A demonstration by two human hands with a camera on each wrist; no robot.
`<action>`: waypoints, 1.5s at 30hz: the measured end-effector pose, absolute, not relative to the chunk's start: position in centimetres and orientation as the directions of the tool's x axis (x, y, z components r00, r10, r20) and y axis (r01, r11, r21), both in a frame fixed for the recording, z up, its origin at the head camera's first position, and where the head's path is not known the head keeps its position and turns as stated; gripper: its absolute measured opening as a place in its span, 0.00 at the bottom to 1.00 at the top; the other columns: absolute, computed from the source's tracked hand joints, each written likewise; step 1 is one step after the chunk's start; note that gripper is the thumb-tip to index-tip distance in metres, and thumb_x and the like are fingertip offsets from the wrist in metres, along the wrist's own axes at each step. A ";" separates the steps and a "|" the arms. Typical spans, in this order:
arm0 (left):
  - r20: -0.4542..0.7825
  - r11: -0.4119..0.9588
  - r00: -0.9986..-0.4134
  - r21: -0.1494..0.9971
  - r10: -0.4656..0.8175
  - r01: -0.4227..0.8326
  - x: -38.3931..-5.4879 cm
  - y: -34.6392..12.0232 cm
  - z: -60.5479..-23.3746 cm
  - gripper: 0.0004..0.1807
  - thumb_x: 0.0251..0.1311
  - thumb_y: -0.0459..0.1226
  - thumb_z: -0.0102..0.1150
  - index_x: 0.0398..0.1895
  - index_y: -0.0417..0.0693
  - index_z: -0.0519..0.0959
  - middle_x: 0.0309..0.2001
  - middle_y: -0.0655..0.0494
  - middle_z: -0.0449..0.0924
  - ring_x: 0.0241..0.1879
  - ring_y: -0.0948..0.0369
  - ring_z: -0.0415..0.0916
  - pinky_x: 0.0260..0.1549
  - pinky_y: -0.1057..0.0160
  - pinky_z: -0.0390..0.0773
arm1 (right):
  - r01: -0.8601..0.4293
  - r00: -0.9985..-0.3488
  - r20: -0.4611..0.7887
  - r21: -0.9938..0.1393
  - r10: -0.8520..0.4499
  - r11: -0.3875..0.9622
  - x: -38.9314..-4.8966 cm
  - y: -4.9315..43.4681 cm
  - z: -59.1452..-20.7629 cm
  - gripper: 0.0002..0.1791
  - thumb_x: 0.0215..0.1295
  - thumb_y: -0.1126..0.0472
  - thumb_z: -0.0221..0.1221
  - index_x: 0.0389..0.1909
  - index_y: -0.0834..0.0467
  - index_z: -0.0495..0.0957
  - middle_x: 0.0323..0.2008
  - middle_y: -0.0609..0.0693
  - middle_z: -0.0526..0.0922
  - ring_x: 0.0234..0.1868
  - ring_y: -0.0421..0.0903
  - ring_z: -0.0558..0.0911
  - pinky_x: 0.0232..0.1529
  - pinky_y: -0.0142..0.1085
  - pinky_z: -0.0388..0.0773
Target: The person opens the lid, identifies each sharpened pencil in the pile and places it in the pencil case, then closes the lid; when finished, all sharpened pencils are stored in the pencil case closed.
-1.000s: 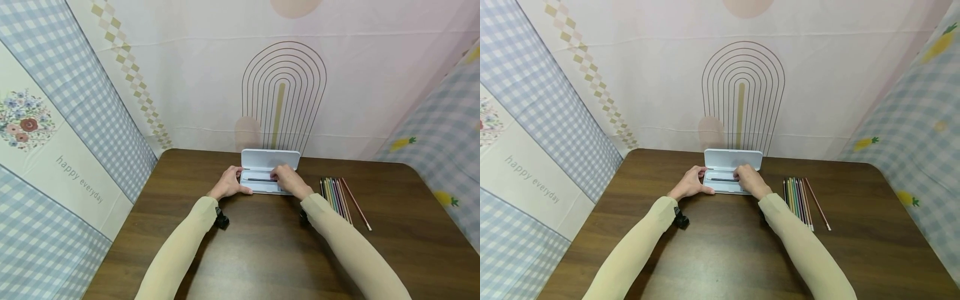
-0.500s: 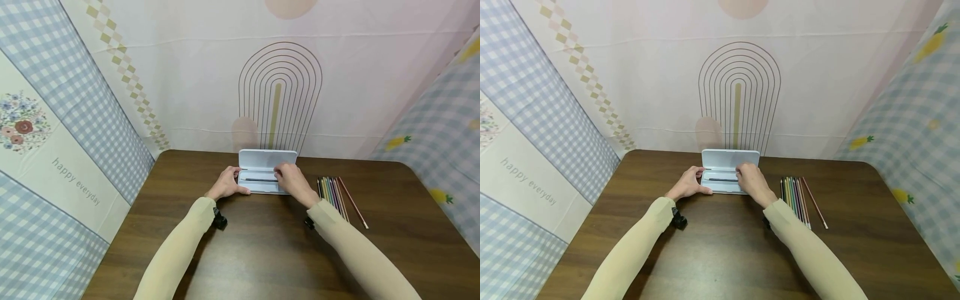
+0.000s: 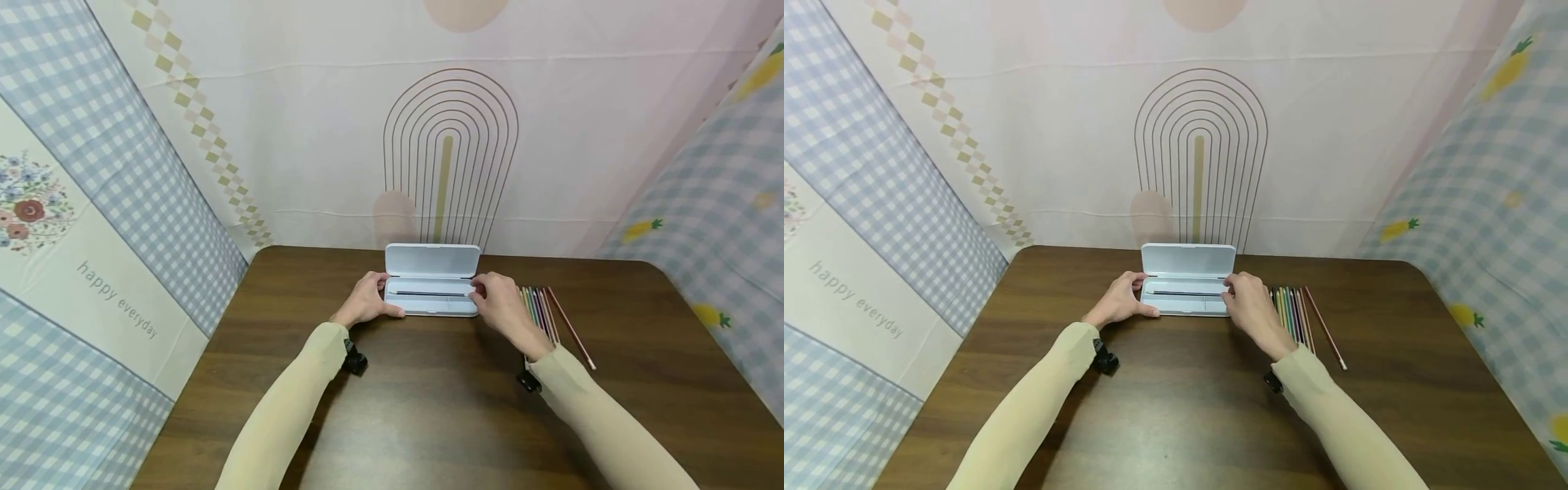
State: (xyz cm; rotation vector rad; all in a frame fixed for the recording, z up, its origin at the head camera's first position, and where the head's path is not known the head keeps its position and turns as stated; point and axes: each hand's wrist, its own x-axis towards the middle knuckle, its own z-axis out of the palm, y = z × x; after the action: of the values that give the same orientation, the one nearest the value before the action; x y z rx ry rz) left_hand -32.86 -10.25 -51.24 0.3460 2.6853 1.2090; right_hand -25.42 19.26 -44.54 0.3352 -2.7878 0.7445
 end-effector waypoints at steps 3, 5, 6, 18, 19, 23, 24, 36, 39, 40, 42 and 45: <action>-0.070 0.647 -0.958 0.751 0.277 0.132 -32.9 -10.3 -51.2 0.55 0.48 0.46 0.90 0.78 0.39 0.71 0.72 0.41 0.73 0.73 0.47 0.75 0.75 0.50 0.77 | -0.260 -0.949 0.284 -0.467 -0.135 0.845 -24.9 20.1 -44.5 0.10 0.70 0.71 0.65 0.47 0.72 0.87 0.37 0.63 0.89 0.38 0.56 0.86 0.44 0.53 0.86; -0.072 0.649 -0.958 0.750 0.276 0.131 -32.9 -10.3 -51.3 0.54 0.48 0.46 0.90 0.78 0.39 0.71 0.72 0.41 0.73 0.72 0.47 0.75 0.75 0.50 0.77 | -0.250 -0.948 0.297 -0.469 -0.116 0.847 -24.6 20.8 -44.5 0.09 0.70 0.70 0.66 0.47 0.71 0.87 0.37 0.63 0.89 0.38 0.57 0.87 0.44 0.54 0.86; -0.072 0.650 -0.958 0.749 0.277 0.131 -32.9 -10.3 -51.3 0.54 0.49 0.46 0.90 0.78 0.39 0.71 0.72 0.41 0.73 0.72 0.47 0.75 0.75 0.50 0.77 | -0.243 -0.947 0.303 -0.468 -0.103 0.850 -24.4 21.1 -44.5 0.10 0.69 0.70 0.67 0.47 0.71 0.87 0.37 0.63 0.90 0.38 0.58 0.87 0.45 0.54 0.86; -0.069 0.647 -0.956 0.750 0.286 0.140 -32.9 -10.3 -51.4 0.55 0.49 0.46 0.90 0.78 0.39 0.71 0.72 0.41 0.72 0.73 0.47 0.75 0.76 0.50 0.76 | -0.119 -0.970 0.244 -0.471 0.000 0.874 -22.8 25.6 -45.3 0.14 0.70 0.67 0.67 0.50 0.73 0.87 0.39 0.66 0.90 0.38 0.59 0.87 0.44 0.57 0.84; -0.068 0.646 -0.955 0.750 0.287 0.141 -32.9 -10.3 -51.4 0.55 0.49 0.46 0.90 0.78 0.39 0.71 0.72 0.41 0.72 0.73 0.47 0.75 0.76 0.50 0.76 | -0.101 -0.973 0.229 -0.472 0.011 0.876 -22.6 25.9 -45.4 0.14 0.70 0.67 0.66 0.50 0.73 0.87 0.39 0.66 0.90 0.38 0.59 0.87 0.44 0.57 0.84; -0.065 0.648 -0.954 0.747 0.292 0.147 -32.9 -10.3 -51.4 0.55 0.48 0.46 0.90 0.78 0.38 0.71 0.72 0.41 0.73 0.72 0.47 0.75 0.76 0.50 0.76 | -0.035 -0.985 0.167 -0.476 0.051 0.879 -22.3 27.3 -46.0 0.14 0.73 0.66 0.62 0.51 0.73 0.86 0.40 0.66 0.90 0.36 0.58 0.85 0.39 0.53 0.82; -0.064 0.649 -0.954 0.746 0.292 0.148 -32.9 -10.4 -51.4 0.54 0.49 0.46 0.90 0.78 0.38 0.71 0.72 0.41 0.73 0.72 0.47 0.75 0.76 0.50 0.76 | -0.019 -0.987 0.151 -0.478 0.061 0.878 -22.3 27.6 -46.1 0.14 0.73 0.66 0.61 0.50 0.73 0.86 0.39 0.66 0.89 0.35 0.57 0.84 0.37 0.51 0.80; -0.066 0.645 -0.955 0.751 0.291 0.145 -33.1 -10.4 -51.4 0.55 0.48 0.46 0.90 0.78 0.39 0.71 0.72 0.41 0.73 0.72 0.47 0.75 0.76 0.50 0.76 | 0.069 -0.993 0.053 -0.475 0.106 0.877 -21.8 31.1 -47.7 0.12 0.71 0.69 0.56 0.37 0.70 0.88 0.34 0.66 0.88 0.30 0.54 0.81 0.30 0.43 0.77; -0.067 0.649 -0.955 0.747 0.289 0.145 -33.0 -10.4 -51.4 0.55 0.48 0.46 0.90 0.78 0.39 0.71 0.72 0.42 0.73 0.72 0.48 0.75 0.76 0.50 0.76 | 0.085 -0.994 0.027 -0.474 0.110 0.876 -21.7 31.5 -48.0 0.12 0.69 0.69 0.57 0.35 0.69 0.89 0.36 0.66 0.89 0.32 0.55 0.82 0.32 0.44 0.78; -0.067 0.650 -0.955 0.747 0.289 0.144 -33.0 -10.4 -51.3 0.55 0.48 0.46 0.90 0.78 0.39 0.71 0.72 0.42 0.73 0.72 0.48 0.75 0.76 0.50 0.76 | 0.088 -0.994 0.018 -0.474 0.110 0.876 -21.7 31.6 -48.0 0.12 0.69 0.69 0.57 0.35 0.68 0.89 0.36 0.66 0.89 0.32 0.55 0.82 0.33 0.44 0.79; -0.068 0.649 -0.955 0.748 0.289 0.143 -33.0 -10.3 -51.3 0.55 0.48 0.46 0.90 0.78 0.39 0.71 0.72 0.41 0.73 0.72 0.47 0.75 0.76 0.50 0.76 | 0.098 -0.994 0.002 -0.474 0.112 0.875 -21.6 31.7 -48.1 0.12 0.69 0.69 0.57 0.36 0.69 0.89 0.38 0.67 0.89 0.33 0.55 0.83 0.34 0.46 0.81; -0.068 0.647 -0.955 0.749 0.288 0.141 -32.9 -10.3 -51.3 0.55 0.48 0.46 0.90 0.78 0.38 0.71 0.72 0.41 0.73 0.73 0.47 0.75 0.76 0.50 0.76 | 0.108 -0.993 -0.015 -0.474 0.114 0.874 -21.5 31.8 -48.2 0.12 0.69 0.70 0.57 0.35 0.68 0.89 0.36 0.66 0.89 0.33 0.55 0.83 0.34 0.46 0.81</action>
State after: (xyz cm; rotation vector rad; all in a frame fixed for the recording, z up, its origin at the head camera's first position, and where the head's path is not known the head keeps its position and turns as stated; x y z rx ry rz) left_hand -32.94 -10.32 -51.33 0.3532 2.6835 1.1976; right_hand -21.53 31.78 -48.18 -0.1795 -3.0280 0.7655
